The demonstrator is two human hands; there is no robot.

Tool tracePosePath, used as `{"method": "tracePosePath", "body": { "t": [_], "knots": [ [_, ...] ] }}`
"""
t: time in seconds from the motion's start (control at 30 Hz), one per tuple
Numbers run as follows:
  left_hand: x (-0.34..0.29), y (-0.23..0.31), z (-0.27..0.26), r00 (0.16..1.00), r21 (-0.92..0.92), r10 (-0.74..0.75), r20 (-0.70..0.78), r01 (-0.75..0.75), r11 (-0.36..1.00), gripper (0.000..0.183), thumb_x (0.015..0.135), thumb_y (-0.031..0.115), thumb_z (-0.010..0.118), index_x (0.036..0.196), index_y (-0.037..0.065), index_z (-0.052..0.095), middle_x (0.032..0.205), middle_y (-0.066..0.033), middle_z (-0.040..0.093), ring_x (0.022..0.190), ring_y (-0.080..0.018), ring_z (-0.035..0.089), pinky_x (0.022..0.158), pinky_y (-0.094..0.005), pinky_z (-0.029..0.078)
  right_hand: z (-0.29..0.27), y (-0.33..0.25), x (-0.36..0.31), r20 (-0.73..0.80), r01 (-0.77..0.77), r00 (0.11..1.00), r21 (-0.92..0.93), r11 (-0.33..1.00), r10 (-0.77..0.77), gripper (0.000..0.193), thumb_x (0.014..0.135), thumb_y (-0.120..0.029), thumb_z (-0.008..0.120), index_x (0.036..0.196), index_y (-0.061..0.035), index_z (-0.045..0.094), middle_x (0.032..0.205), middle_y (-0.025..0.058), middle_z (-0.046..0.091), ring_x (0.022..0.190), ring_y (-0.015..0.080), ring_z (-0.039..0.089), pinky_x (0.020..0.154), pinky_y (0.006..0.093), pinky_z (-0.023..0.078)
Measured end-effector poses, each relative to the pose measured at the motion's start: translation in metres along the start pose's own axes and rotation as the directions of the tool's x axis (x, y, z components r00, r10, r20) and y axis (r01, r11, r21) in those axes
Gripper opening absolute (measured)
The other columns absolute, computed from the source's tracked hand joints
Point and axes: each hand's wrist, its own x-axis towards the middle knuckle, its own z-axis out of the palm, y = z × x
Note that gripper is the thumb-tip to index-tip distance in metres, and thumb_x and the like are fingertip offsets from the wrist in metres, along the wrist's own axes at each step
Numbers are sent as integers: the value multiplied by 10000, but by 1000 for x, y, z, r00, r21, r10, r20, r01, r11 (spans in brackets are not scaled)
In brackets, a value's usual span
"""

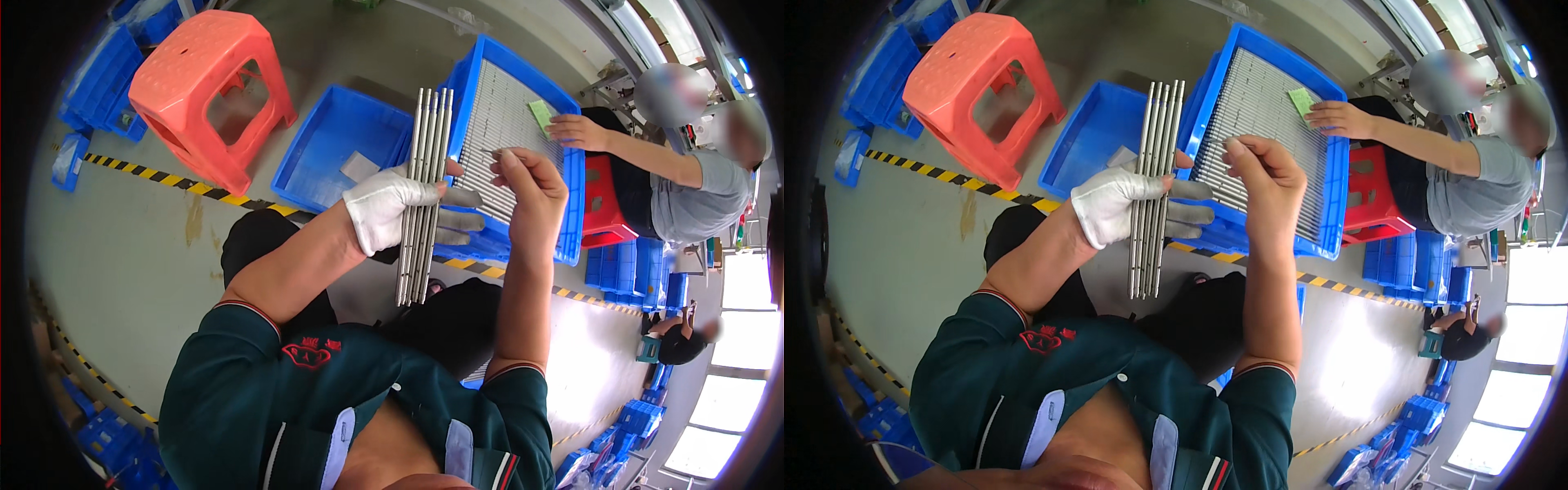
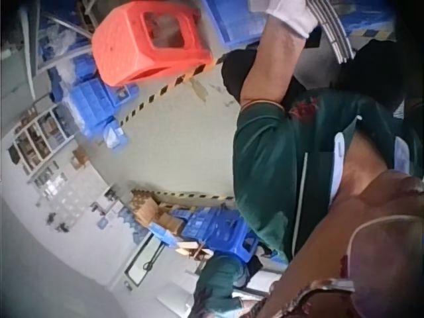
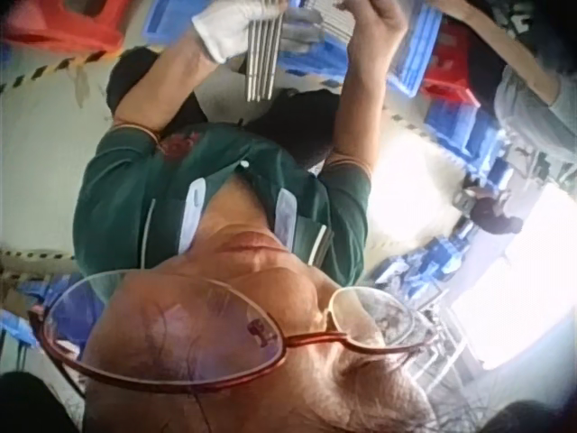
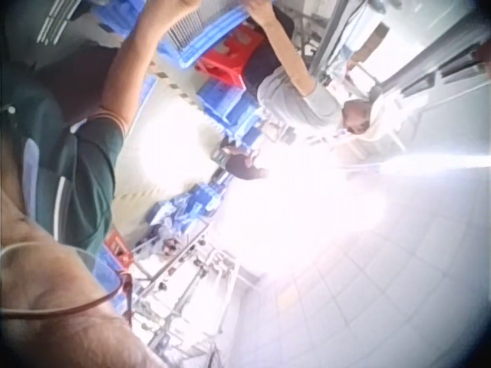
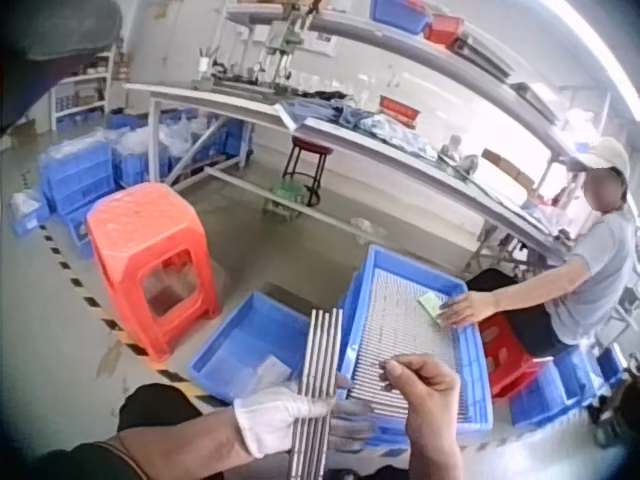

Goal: The recorder is inspecting and sorting metal rods in a fabrication facility.

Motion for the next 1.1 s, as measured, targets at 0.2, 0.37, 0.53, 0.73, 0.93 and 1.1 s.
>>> {"method": "tracePosePath", "body": {
  "t": [0.2, 0.37, 0.53, 0.73, 0.93, 1.1],
  "knots": [
    [-14, -13, -14, 999, 15, -28, -37, 29, 999, 230, 935, 61, 478, 1163, 54, 445, 1140, -248, 574, 1050, -431, 590, 853, -559, 519, 31, 7, -20, 21, -28, 999, 17, 999, 27, 110, 840, -58, 656, 912, 25, 671, 792, 54, 649, 708, 86, 576, 653, 209, 457],
    [-29, -27, -26, 992, 12, -100, -71, 101, 995, 253, 919, 56, 506, 1162, 24, 444, 1142, -274, 567, 1043, -447, 589, 863, -569, 508, 46, 19, -21, -102, 22, 995, 36, 999, -18, 137, 832, -89, 679, 919, 17, 685, 816, 31, 652, 719, 71, 569, 667, 200, 452],
    [-43, -38, -37, 978, 21, -205, -25, 206, 978, 332, 902, 54, 538, 1205, 6, 411, 1136, -291, 562, 1021, -459, 596, 881, -549, 505, 52, 34, -12, -83, 40, 996, 104, 994, -32, 136, 821, -77, 684, 919, 18, 688, 771, 20, 649, 699, 62, 566, 661, 188, 442],
    [-50, -46, -31, 966, 53, -251, -55, 254, 966, 338, 908, 61, 537, 1220, 24, 411, 1102, -252, 582, 971, -402, 635, 820, -489, 548, 55, 21, -18, 5, 9, 1000, 31, 999, -9, 95, 816, -50, 681, 884, 15, 690, 746, 24, 652, 694, 62, 577, 636, 198, 455],
    [-64, -60, -39, 976, 1, -212, -45, 213, 977, 436, 877, 71, 594, 1258, 41, 385, 1113, -251, 569, 1038, -466, 584, 866, -569, 501, 48, 29, -25, 13, 102, 995, -63, 993, -102, 58, 800, -51, 694, 836, -6, 684, 738, 38, 649, 657, 80, 571, 615, 217, 456],
    [-81, -70, -58, 987, -64, -148, -60, 144, 987, 363, 887, 69, 571, 1212, 63, 409, 1135, -271, 544, 1039, -458, 583, 881, -598, 487, -28, 12, 1, -121, 283, 898, -575, 767, -422, 58, 773, -57, 688, 830, -46, 691, 801, 118, 666, 693, 213, 648, 627, 289, 497]
  ]
}}
